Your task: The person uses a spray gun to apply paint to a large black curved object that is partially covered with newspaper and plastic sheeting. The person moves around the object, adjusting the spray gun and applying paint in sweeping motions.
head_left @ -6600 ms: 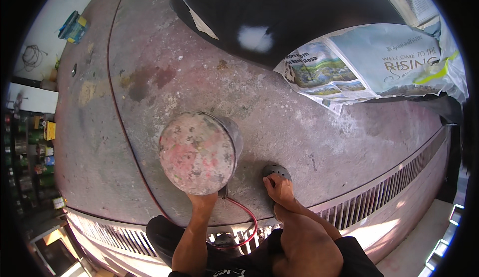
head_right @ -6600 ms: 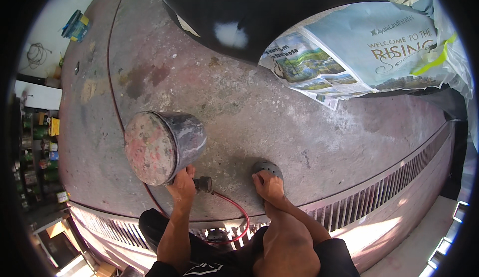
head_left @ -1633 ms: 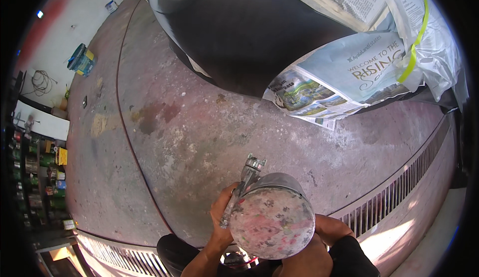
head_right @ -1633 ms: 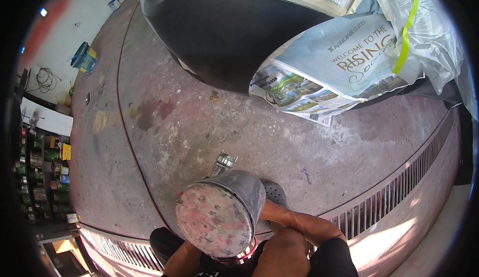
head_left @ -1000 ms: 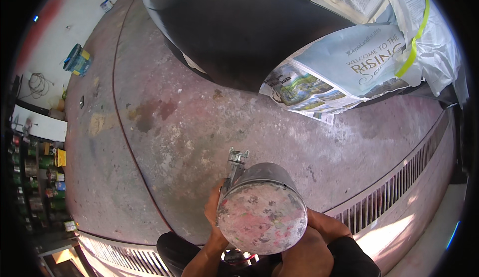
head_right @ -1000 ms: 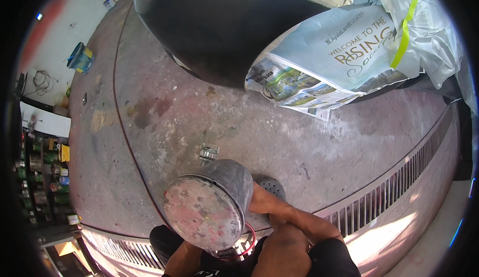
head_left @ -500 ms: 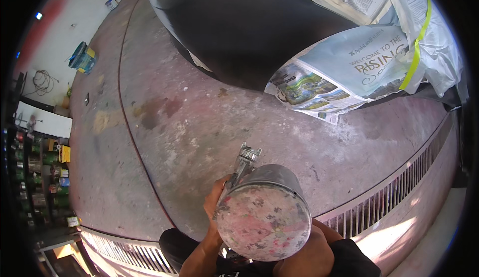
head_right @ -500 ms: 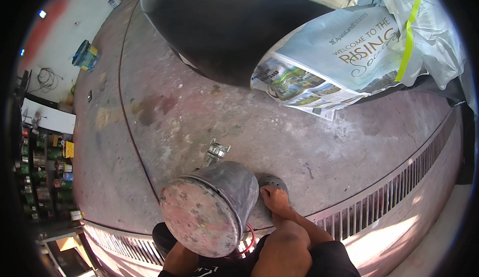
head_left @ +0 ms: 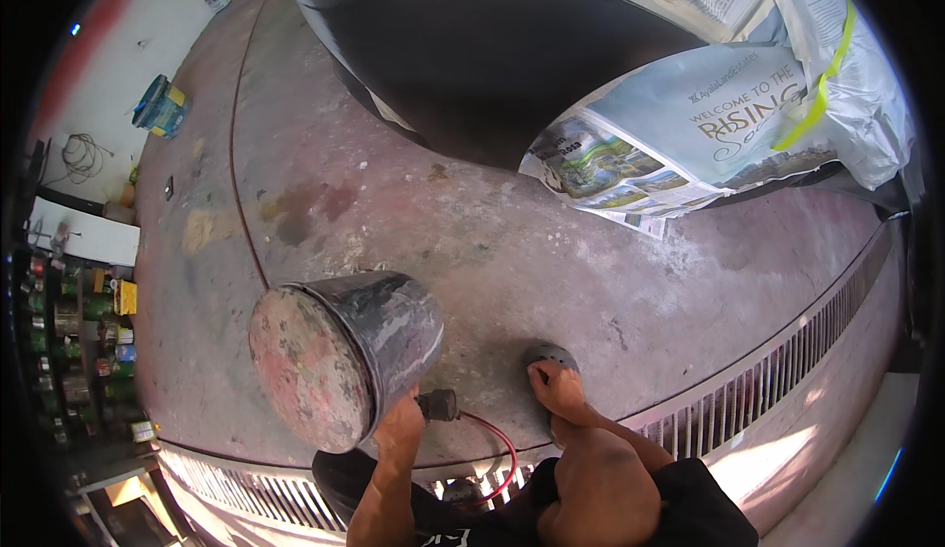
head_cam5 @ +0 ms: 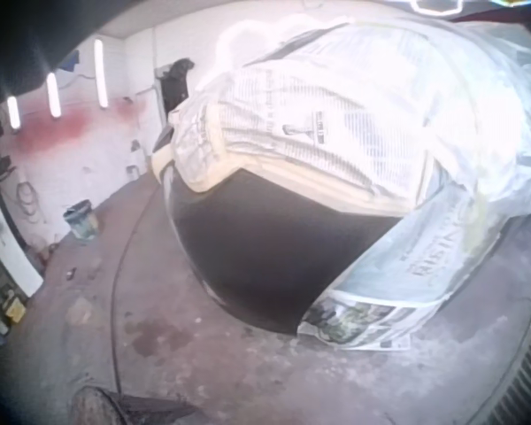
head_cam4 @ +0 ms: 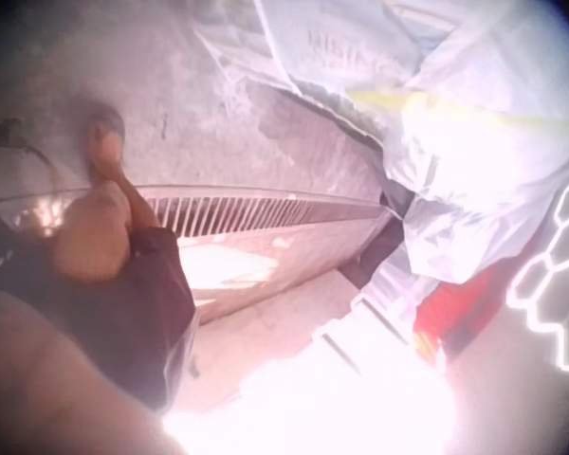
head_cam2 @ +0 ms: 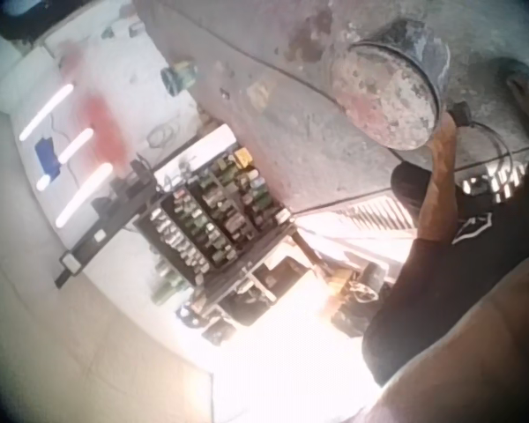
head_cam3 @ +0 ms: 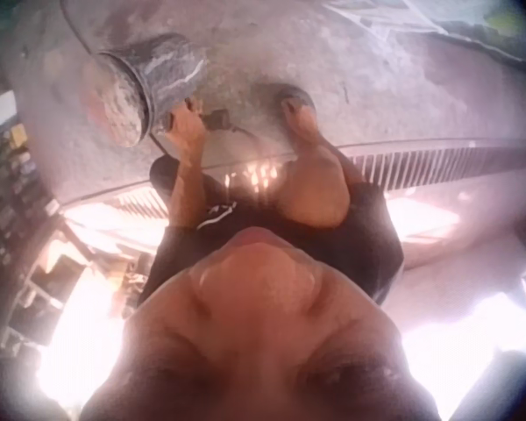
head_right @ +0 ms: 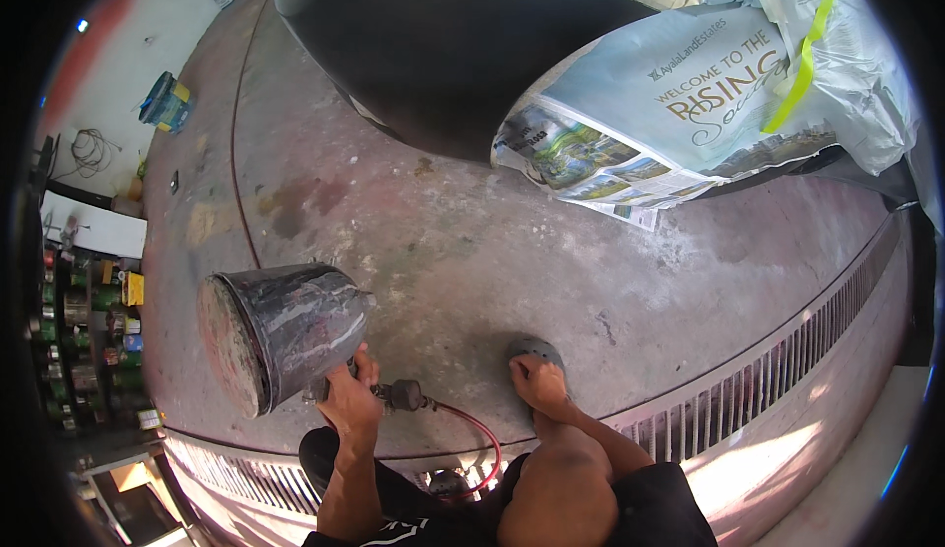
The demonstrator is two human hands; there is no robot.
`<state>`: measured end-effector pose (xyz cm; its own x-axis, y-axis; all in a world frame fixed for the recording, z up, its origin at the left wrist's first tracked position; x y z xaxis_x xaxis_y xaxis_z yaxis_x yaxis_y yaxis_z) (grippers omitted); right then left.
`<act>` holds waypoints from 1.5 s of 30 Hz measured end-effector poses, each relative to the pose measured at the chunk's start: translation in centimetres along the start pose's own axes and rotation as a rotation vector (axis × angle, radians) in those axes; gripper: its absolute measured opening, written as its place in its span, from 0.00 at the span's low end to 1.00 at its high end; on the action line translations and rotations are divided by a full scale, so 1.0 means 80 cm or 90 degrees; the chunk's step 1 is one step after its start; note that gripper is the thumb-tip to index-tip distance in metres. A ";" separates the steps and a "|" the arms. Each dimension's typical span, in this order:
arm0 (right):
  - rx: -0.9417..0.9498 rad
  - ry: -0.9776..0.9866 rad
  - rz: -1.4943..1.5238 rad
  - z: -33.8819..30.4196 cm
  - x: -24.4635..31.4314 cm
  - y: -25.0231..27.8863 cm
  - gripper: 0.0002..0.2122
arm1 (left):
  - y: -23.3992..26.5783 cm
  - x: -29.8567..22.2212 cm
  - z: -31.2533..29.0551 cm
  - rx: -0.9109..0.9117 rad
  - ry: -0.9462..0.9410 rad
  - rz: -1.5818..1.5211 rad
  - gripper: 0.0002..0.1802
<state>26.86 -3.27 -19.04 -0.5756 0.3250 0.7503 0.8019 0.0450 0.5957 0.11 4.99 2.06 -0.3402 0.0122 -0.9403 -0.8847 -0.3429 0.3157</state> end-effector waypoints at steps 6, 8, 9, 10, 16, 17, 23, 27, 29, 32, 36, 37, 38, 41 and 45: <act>-0.033 0.032 0.059 -0.001 -0.013 -0.009 0.07 | -0.025 -0.026 -0.012 0.202 -0.087 -0.006 0.12; -0.029 0.030 0.095 -0.001 -0.016 -0.023 0.08 | -0.031 -0.060 -0.009 0.267 -0.079 -0.076 0.14; -0.017 0.032 0.073 -0.004 -0.026 -0.033 0.08 | -0.033 -0.068 -0.011 0.297 -0.064 -0.104 0.16; 0.010 0.052 -0.027 -0.004 -0.035 -0.044 0.08 | -0.033 -0.073 -0.013 0.325 -0.044 -0.131 0.18; 0.025 0.107 -0.122 0.001 -0.061 -0.051 0.09 | -0.036 -0.091 -0.011 0.307 -0.118 -0.160 0.20; 0.012 0.065 -0.053 0.000 -0.019 -0.028 0.09 | -0.029 -0.085 -0.011 0.267 -0.120 -0.147 0.18; -0.040 0.101 -0.039 0.002 -0.003 -0.007 0.07 | 0.007 -0.049 -0.014 0.000 -0.153 -0.016 0.14; -0.032 0.090 -0.054 0.003 -0.004 -0.004 0.06 | 0.021 -0.071 0.002 -0.131 0.023 -0.133 0.22; -0.040 0.098 -0.060 0.002 -0.010 -0.004 0.06 | 0.021 -0.093 0.006 -0.144 0.096 -0.201 0.25; -0.042 0.101 -0.056 0.000 -0.011 -0.005 0.06 | 0.020 -0.094 0.001 -0.129 0.112 -0.224 0.23; -0.032 0.084 -0.041 0.002 0.002 -0.007 0.06 | 0.027 -0.044 -0.014 0.024 -0.006 -0.081 0.19; -0.031 0.080 -0.036 0.002 0.003 -0.007 0.06 | 0.024 -0.042 -0.017 0.063 -0.031 -0.050 0.19; -0.041 0.091 -0.065 0.000 0.004 -0.006 0.06 | 0.018 -0.040 -0.021 0.091 -0.048 -0.033 0.19; -0.058 0.103 -0.097 -0.003 -0.003 0.000 0.06 | -0.013 -0.051 -0.032 0.176 -0.066 -0.052 0.19; -0.036 0.089 -0.040 0.006 -0.015 -0.009 0.07 | -0.031 -0.064 -0.032 0.216 -0.058 -0.085 0.19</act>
<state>27.08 -3.27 -20.49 -0.6446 0.1882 0.7410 0.7553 0.0061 0.6554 4.85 3.36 5.75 -0.2279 0.1240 -0.9657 -0.9733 -0.0021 0.2295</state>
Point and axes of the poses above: each hand's wrist, its own z-axis towards the middle knuckle, its own y-axis out of the back of the hand, x = y × z, the point moved 2 cm from there along z, towards the middle knuckle, and after that the axes turned 5 degrees about -y, right-handed, at the moved point
